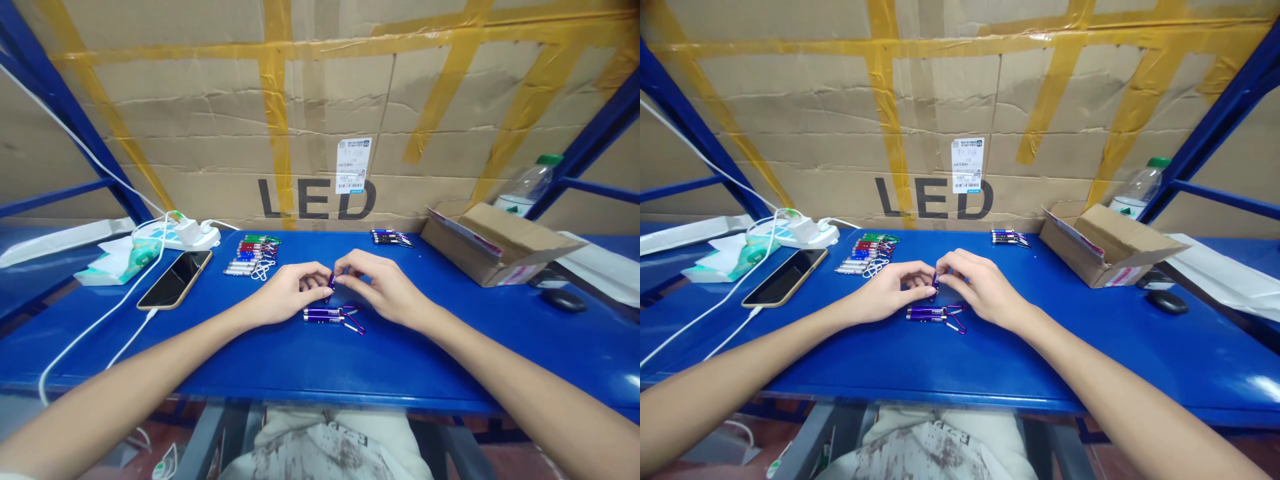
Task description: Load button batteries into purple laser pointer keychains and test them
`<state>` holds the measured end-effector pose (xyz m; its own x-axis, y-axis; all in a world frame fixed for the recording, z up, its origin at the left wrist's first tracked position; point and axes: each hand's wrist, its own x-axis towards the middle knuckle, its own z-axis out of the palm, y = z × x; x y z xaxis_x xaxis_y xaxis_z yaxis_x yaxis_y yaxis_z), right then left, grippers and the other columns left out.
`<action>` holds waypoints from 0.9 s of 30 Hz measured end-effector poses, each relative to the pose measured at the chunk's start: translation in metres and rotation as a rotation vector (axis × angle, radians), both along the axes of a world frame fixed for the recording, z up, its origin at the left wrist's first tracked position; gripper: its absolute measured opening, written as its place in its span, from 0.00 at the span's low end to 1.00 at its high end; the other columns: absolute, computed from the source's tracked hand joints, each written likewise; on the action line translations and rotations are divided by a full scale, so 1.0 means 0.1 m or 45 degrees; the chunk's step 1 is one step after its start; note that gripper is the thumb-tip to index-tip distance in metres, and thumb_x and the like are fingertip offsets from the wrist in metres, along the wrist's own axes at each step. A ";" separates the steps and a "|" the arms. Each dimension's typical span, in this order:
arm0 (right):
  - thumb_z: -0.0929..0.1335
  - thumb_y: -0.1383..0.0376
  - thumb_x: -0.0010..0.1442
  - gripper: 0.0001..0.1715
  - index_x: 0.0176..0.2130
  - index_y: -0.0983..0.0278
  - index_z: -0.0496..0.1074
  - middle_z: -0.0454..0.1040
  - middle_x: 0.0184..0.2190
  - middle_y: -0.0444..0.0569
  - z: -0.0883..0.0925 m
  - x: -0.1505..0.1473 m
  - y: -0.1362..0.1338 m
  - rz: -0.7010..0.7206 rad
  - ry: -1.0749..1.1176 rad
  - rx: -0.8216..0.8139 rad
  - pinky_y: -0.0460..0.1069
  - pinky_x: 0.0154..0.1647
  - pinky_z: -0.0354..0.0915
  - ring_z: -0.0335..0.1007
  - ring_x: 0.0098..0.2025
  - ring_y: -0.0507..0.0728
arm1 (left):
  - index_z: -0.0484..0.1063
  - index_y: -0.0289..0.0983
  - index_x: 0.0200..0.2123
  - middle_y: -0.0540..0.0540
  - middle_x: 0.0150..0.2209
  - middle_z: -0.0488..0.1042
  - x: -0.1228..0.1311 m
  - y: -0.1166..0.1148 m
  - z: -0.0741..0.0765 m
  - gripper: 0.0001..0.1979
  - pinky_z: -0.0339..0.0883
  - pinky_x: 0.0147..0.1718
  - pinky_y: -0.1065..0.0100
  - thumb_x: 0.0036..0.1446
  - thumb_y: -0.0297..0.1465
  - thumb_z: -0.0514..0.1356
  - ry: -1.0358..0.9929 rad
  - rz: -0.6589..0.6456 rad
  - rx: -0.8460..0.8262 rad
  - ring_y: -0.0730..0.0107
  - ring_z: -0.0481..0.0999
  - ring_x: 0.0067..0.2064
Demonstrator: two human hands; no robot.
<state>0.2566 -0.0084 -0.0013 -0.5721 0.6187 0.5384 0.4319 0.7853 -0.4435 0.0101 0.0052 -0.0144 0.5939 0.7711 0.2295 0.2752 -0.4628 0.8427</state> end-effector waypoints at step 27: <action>0.62 0.69 0.74 0.17 0.55 0.63 0.77 0.78 0.48 0.59 -0.25 0.34 0.40 -0.490 -0.588 0.176 0.60 0.51 0.66 0.72 0.48 0.66 | 0.72 0.41 0.62 0.45 0.44 0.82 -0.05 0.08 0.06 0.19 0.73 0.42 0.65 0.69 0.34 0.63 0.007 0.181 0.188 0.66 0.81 0.42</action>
